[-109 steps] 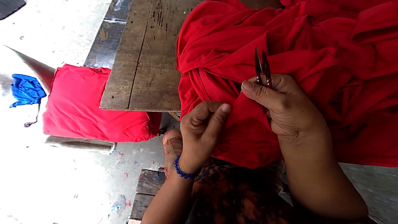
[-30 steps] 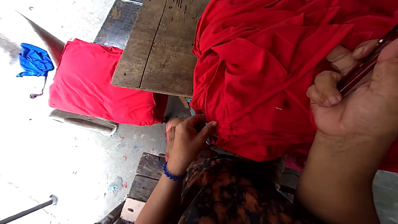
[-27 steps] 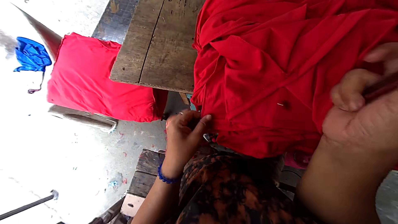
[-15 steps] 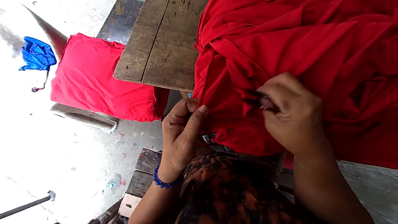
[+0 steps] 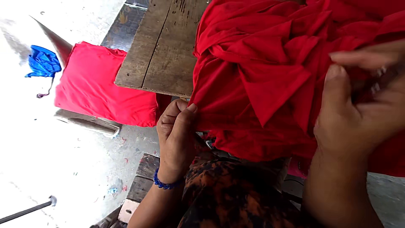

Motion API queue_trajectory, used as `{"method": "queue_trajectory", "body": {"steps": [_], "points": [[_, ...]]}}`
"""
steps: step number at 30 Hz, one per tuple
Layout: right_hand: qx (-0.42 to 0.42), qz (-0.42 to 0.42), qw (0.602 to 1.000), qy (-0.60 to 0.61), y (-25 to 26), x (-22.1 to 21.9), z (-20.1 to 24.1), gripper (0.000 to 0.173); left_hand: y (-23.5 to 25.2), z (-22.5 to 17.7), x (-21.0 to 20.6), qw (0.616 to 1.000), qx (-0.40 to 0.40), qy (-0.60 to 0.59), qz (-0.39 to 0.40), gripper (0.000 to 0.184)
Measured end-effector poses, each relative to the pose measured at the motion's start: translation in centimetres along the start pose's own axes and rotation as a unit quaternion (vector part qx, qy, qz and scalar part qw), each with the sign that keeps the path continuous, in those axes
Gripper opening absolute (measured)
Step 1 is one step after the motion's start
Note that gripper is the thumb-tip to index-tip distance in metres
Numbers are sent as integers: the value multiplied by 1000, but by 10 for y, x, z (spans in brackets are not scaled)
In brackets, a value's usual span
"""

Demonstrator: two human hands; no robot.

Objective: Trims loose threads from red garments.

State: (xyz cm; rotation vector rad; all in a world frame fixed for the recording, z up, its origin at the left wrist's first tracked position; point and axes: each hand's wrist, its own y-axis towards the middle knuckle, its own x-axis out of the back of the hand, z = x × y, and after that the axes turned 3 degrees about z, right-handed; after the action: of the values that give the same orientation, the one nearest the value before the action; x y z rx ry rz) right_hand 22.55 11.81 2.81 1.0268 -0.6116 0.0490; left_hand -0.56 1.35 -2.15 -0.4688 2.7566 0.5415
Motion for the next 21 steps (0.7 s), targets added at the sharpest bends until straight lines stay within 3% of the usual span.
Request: {"method": "queue_trajectory", "body": {"steps": [3,6,11,15,21], "points": [[50,98,992,59,-20,-8,40,20,1,-6,-4,1000,-4,17,5,29],[66,158,984,55,-35,-36,42,17,5,-9,-8,1000,-1,24,3,31],[2,121,975,188,-33,-37,34,5,3,4,-7,998,-23,5,62,22],[-34,106,962,250,-33,-37,31,8,5,18,-20,991,-61,-84,80,47],[-86,97,940,315,-36,-39,29,12,10,15,-34,991,-9,-131,36,29]]}}
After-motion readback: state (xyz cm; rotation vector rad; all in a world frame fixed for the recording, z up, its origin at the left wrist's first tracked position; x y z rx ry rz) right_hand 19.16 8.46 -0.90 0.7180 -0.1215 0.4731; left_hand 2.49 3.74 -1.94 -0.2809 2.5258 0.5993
